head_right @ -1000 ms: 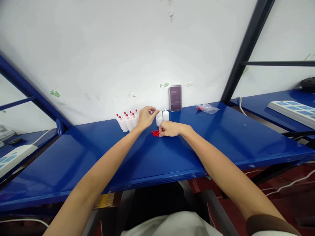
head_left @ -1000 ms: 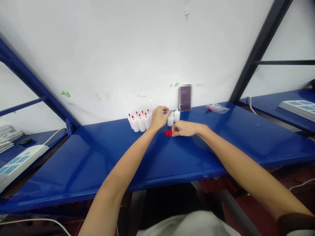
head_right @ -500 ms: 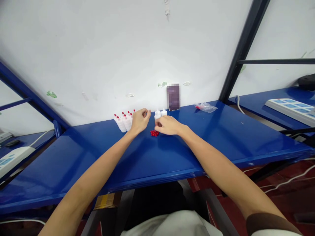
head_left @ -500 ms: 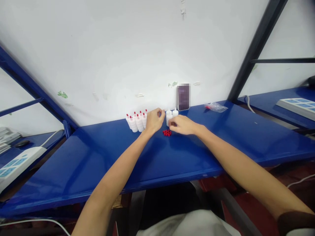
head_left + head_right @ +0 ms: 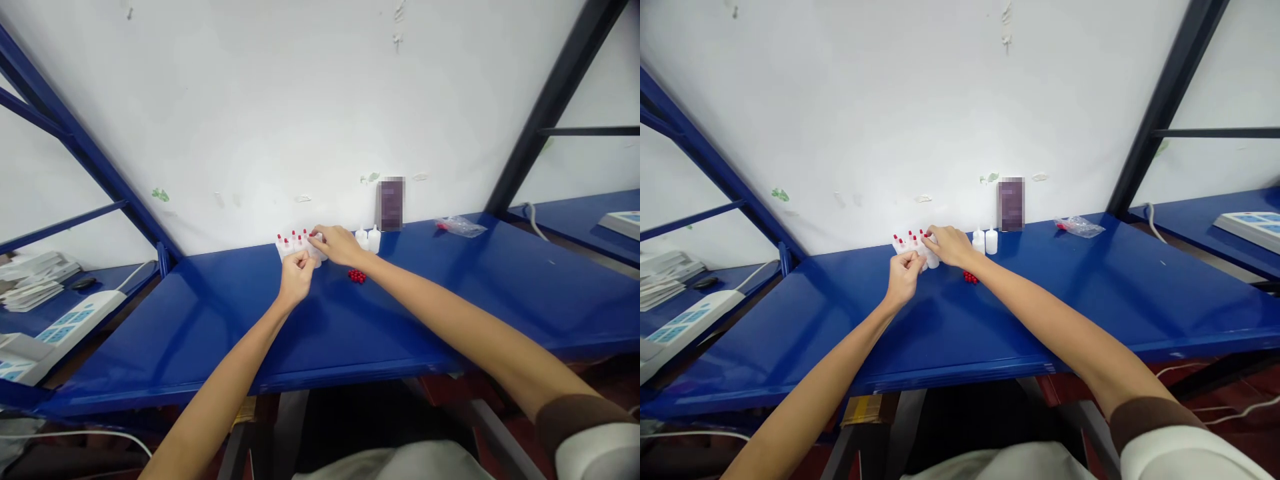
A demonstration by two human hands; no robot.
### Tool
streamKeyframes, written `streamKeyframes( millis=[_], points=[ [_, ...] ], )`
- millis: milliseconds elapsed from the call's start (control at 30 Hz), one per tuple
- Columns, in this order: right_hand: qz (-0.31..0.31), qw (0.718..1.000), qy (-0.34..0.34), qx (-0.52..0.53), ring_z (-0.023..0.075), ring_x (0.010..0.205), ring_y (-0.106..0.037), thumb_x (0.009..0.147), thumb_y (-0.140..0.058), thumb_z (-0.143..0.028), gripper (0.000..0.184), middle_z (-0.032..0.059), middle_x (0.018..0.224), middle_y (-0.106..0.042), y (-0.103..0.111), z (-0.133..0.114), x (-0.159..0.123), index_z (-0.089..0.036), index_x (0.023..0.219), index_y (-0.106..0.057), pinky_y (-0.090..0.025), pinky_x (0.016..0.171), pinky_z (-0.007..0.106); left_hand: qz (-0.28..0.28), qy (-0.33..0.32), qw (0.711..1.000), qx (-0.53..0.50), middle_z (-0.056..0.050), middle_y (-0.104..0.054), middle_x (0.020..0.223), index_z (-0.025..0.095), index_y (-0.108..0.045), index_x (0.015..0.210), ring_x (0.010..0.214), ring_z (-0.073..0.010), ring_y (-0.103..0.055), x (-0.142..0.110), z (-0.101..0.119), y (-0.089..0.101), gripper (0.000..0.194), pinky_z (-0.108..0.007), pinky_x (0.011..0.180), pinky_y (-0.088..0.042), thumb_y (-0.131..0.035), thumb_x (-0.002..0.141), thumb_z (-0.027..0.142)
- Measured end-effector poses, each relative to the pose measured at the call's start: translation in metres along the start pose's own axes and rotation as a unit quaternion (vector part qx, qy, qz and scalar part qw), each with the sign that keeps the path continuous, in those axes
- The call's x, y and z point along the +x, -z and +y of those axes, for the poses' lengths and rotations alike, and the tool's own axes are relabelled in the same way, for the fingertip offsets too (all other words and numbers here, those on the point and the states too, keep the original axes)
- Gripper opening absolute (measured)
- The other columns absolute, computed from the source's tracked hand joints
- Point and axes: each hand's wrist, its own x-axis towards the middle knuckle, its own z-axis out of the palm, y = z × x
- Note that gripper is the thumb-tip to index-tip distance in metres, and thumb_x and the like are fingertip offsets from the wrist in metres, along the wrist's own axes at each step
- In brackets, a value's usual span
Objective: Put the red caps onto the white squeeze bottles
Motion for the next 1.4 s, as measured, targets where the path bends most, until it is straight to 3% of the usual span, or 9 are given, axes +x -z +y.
streamKeyframes(
  millis=[133, 333, 467, 600, 700, 800, 1067, 1267, 1400],
  points=[
    [-0.009, 1.0, 0.0, -0.008, 0.0199, 0.08, -0.062, 0.097, -0.044, -0.046, 0.033, 0.0057, 0.09, -0.072, -0.005, 0.003, 0.003, -0.022, 0.106, -0.066, -0.035, 0.062, 0.027, 0.056, -0.03, 0.997, -0.035, 0.005, -0.031, 0.051, 0.018, -0.034, 0.052, 0.05, -0.0079, -0.03, 0.008, -0.004, 0.014, 0.043, -0.025, 0.052, -0.026, -0.057, 0.083, 0.037],
    [-0.015, 0.998, 0.029, 0.053, 0.015, 0.069, -0.055, 0.088, -0.053, -0.033, 0.021, 0.0027, 0.079, -0.067, -0.002, 0.009, 0.002, -0.018, 0.094, -0.066, -0.034, 0.061, 0.026, 0.096, -0.055, 0.993, 0.037, 0.002, -0.039, 0.05, 0.017, -0.038, 0.046, 0.051, -0.0089, -0.038, 0.009, -0.005, 0.026, 0.044, -0.025, 0.055, -0.032, -0.047, 0.087, 0.03],
    [-0.04, 0.988, 0.1, 0.114, 0.0119, 0.063, -0.049, 0.08, -0.054, -0.025, 0.011, -0.0011, 0.07, -0.059, 0.011, 0.012, -0.011, -0.016, 0.079, -0.061, -0.033, 0.062, 0.025, 0.016, -0.079, 0.992, 0.101, 0.002, -0.051, 0.062, 0.015, -0.058, 0.073, 0.056, -0.0092, -0.044, 0.002, -0.007, 0.021, 0.032, -0.023, 0.057, -0.035, -0.047, 0.094, 0.037],
    [-0.07, 0.98, 0.135, 0.132, 0.01, 0.058, -0.043, 0.078, -0.053, -0.021, 0.006, -0.0038, 0.064, -0.054, 0.027, 0.013, -0.035, -0.017, 0.079, -0.057, -0.03, 0.059, 0.025, -0.101, -0.138, 0.981, 0.094, -0.006, -0.06, 0.103, 0.018, -0.057, 0.107, 0.091, -0.0145, -0.056, -0.004, -0.012, 0.009, 0.026, -0.025, 0.079, -0.045, -0.049, 0.096, 0.039],
    [-0.083, 0.978, 0.139, 0.134, 0.0096, 0.056, -0.042, 0.08, -0.053, -0.02, 0.004, -0.0051, 0.061, -0.052, 0.035, 0.015, -0.05, -0.017, 0.08, -0.056, -0.028, 0.059, 0.025, -0.181, -0.108, 0.977, 0.033, -0.01, -0.054, 0.121, 0.02, -0.05, 0.119, 0.111, -0.0186, -0.053, -0.006, -0.016, 0.002, 0.03, -0.03, 0.09, -0.046, -0.046, 0.097, 0.041],
    [-0.087, 0.975, 0.142, 0.147, 0.0102, 0.056, -0.043, 0.083, -0.052, -0.022, 0.006, -0.0047, 0.061, -0.052, 0.038, 0.016, -0.058, -0.018, 0.081, -0.054, -0.028, 0.058, 0.025, -0.243, -0.063, 0.968, -0.003, -0.01, -0.053, 0.123, 0.021, -0.047, 0.119, 0.112, -0.0198, -0.053, -0.006, -0.019, -0.001, 0.031, -0.032, 0.092, -0.046, -0.047, 0.097, 0.042],
    [-0.066, 0.974, 0.166, 0.137, 0.0115, 0.059, -0.044, 0.089, -0.048, -0.024, 0.01, -0.0022, 0.067, -0.055, 0.037, 0.015, -0.064, -0.018, 0.082, -0.053, -0.028, 0.059, 0.025, -0.234, -0.048, 0.97, -0.045, -0.009, -0.057, 0.119, 0.02, -0.049, 0.118, 0.109, -0.0216, -0.057, -0.01, -0.017, -0.002, 0.033, -0.034, 0.095, -0.044, -0.053, 0.094, 0.042],
    [-0.068, 0.976, 0.187, 0.087, 0.0131, 0.063, -0.048, 0.097, -0.044, -0.036, 0.023, 0.001, 0.074, -0.058, 0.037, 0.017, -0.063, -0.018, 0.086, -0.053, -0.03, 0.062, 0.026, -0.272, -0.009, 0.957, -0.097, -0.009, -0.06, 0.119, 0.02, -0.043, 0.13, 0.11, -0.0222, -0.058, -0.013, -0.01, -0.007, 0.038, -0.037, 0.099, -0.043, -0.045, 0.098, 0.041],
    [-0.068, 0.979, 0.179, 0.068, 0.0148, 0.064, -0.049, 0.101, -0.034, -0.04, 0.032, 0.0025, 0.076, -0.059, 0.038, 0.022, -0.065, -0.018, 0.091, -0.055, -0.031, 0.064, 0.028, -0.265, 0.007, 0.961, -0.072, -0.007, -0.061, 0.111, 0.021, -0.04, 0.132, 0.099, -0.0194, -0.059, -0.013, -0.01, -0.013, 0.038, -0.035, 0.093, -0.045, -0.039, 0.099, 0.041]
  ],
)
